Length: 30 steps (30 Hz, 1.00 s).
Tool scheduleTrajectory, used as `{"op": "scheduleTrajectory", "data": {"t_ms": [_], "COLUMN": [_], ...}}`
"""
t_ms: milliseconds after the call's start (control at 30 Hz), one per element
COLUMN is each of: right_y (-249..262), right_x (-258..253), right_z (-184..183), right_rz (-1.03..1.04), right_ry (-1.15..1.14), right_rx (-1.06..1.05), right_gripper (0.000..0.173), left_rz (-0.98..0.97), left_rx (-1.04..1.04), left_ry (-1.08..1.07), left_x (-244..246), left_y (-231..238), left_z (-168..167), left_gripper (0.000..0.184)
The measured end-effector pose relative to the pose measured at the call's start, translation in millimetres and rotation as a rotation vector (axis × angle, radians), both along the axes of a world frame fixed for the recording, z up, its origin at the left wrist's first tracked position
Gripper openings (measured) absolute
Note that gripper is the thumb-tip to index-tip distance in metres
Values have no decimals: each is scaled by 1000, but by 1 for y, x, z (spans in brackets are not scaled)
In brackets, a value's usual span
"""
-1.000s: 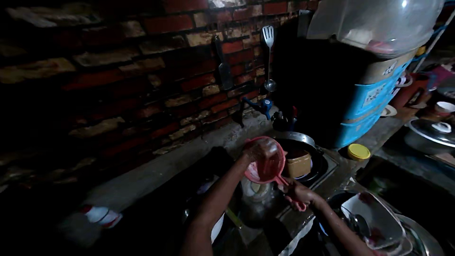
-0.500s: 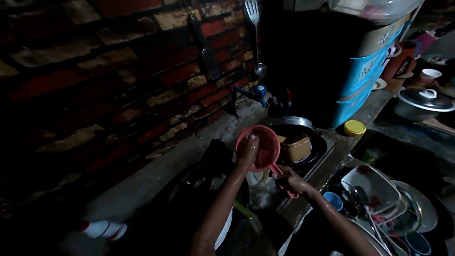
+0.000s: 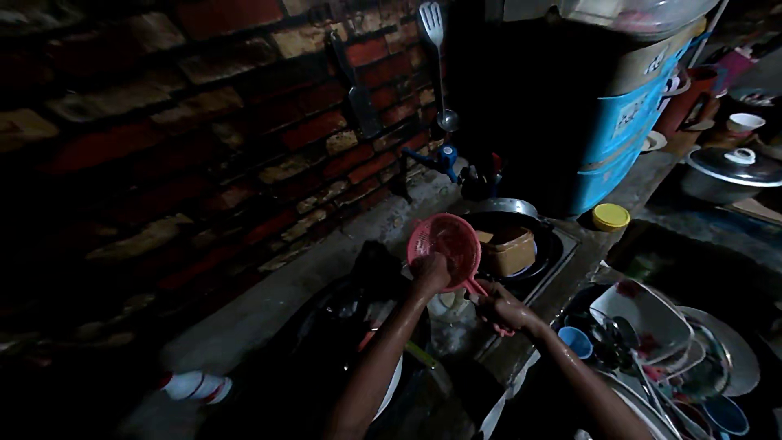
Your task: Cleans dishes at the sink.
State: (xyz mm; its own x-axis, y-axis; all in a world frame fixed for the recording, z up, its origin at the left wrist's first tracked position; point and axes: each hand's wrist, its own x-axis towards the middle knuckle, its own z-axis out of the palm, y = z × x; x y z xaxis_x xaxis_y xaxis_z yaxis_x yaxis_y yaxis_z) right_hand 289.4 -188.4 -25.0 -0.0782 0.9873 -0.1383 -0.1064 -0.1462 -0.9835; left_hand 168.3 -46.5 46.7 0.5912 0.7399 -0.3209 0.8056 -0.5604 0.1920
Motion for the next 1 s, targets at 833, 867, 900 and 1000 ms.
{"op": "scheduleTrajectory", "data": {"t_ms": [833, 867, 900, 1000], "right_y": [18, 22, 25, 33], "right_x": [52, 52, 48, 24], "right_z": [23, 29, 36, 45], "right_rz": [49, 16, -1, -114], "right_ry": [-312, -522, -741, -1157], "right_rx": [12, 30, 17, -108], "right_gripper": [34, 57, 76, 97], "left_rz": [-720, -711, -692, -637], "left_rx": [105, 74, 41, 13], "left_ry": [19, 47, 80, 164], "left_x": [-34, -28, -22, 0], "left_y": [36, 36, 35, 35], "left_z": [13, 24, 34, 57], "left_gripper": [32, 34, 34, 35]}}
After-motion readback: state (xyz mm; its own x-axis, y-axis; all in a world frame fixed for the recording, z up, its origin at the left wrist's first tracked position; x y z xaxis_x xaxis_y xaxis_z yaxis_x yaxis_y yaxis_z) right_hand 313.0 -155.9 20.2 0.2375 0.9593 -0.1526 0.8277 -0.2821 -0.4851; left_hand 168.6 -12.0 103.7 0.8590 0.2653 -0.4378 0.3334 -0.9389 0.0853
